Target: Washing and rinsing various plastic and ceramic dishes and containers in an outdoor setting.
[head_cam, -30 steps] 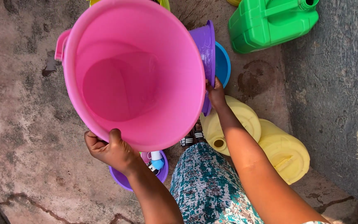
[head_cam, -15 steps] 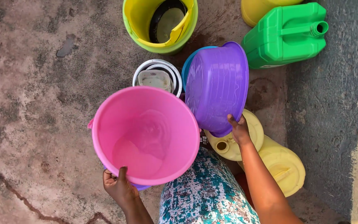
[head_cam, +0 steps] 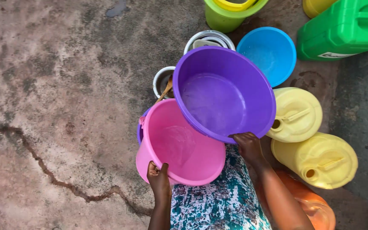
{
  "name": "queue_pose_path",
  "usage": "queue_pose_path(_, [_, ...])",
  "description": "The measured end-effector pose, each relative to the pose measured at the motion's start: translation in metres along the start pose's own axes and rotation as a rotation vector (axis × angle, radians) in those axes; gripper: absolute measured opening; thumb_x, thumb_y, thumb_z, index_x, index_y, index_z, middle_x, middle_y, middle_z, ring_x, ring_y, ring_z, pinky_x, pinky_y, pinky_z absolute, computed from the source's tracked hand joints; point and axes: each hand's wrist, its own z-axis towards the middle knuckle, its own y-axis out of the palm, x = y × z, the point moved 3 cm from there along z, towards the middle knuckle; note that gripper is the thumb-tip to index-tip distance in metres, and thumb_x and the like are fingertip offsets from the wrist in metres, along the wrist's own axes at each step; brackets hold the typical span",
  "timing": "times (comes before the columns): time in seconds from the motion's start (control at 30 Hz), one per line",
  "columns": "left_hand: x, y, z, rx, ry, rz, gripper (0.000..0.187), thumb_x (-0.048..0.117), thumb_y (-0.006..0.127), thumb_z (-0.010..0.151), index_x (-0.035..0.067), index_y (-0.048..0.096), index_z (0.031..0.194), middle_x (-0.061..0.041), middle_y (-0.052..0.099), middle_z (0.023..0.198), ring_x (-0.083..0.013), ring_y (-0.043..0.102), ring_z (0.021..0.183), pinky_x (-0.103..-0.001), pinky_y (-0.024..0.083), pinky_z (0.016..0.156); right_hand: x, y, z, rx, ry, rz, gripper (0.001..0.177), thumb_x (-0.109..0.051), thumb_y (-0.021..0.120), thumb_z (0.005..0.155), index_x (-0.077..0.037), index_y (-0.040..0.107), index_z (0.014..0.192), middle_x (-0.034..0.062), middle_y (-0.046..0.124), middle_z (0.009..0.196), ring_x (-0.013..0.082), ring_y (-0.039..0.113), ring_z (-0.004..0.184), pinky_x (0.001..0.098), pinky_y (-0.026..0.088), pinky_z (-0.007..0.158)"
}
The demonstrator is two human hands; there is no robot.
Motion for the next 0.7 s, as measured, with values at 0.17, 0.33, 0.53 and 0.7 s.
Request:
queue_pose_path(0.17, [-0.021, -0.074, 0.016, 0.0, -0.051, 0.051, 0.015, -0.007, 0.065, 0.086, 0.004, 0.057, 0.09, -0.004, 0.06, 0.08, -0.0109, 0.054, 0.067, -0.027, 0.047, 0.068, -0.065, 0.024, -0.017, 0.132, 0.012, 0.027, 0.044, 0.006, 0.063, 0.067, -0.008, 0.073, 0.107, 0.0113, 0.075, 0.096, 0.0299, 0.072, 0.086, 0.0427, 0.054, 0.08])
queue_pose_path(0.33, [0.001, -0.099, -0.007, 0.039, -0.066, 0.029, 0.015, -0.007, 0.064, 0.087, 0.006, 0.056, 0.09, -0.002, 0.058, 0.079, -0.009, 0.052, 0.066, -0.027, 0.045, 0.065, -0.067, 0.054, -0.051, 0.128, 0.541, 0.61, 0.026, 0.008, 0.059, 0.089, -0.005, 0.073, 0.106, 0.0017, 0.064, 0.078, 0.0108, 0.058, 0.066, 0.0311, 0.047, 0.059])
queue_pose_path(0.53, [-0.001, -0.147, -0.013, 0.145, -0.085, 0.086, 0.015, -0.005, 0.064, 0.087, 0.005, 0.053, 0.086, -0.002, 0.054, 0.073, -0.0093, 0.045, 0.06, -0.027, 0.036, 0.056, -0.094, 0.058, -0.04, 0.112, 0.508, 0.499, 0.013, 0.004, 0.069, 0.095, -0.004, 0.072, 0.106, -0.0025, 0.057, 0.078, 0.0047, 0.047, 0.07, 0.0253, 0.041, 0.061])
queue_pose_path(0.7, [0.017, -0.152, 0.011, 0.175, -0.03, 0.081, 0.011, -0.006, 0.06, 0.084, 0.004, 0.059, 0.085, -0.001, 0.063, 0.076, -0.0067, 0.054, 0.063, -0.024, 0.045, 0.063, -0.143, 0.066, 0.031, 0.068, -0.044, 0.167, 0.051, 0.009, 0.061, 0.073, -0.013, 0.073, 0.117, 0.0084, 0.077, 0.099, 0.0219, 0.072, 0.083, 0.0367, 0.056, 0.076])
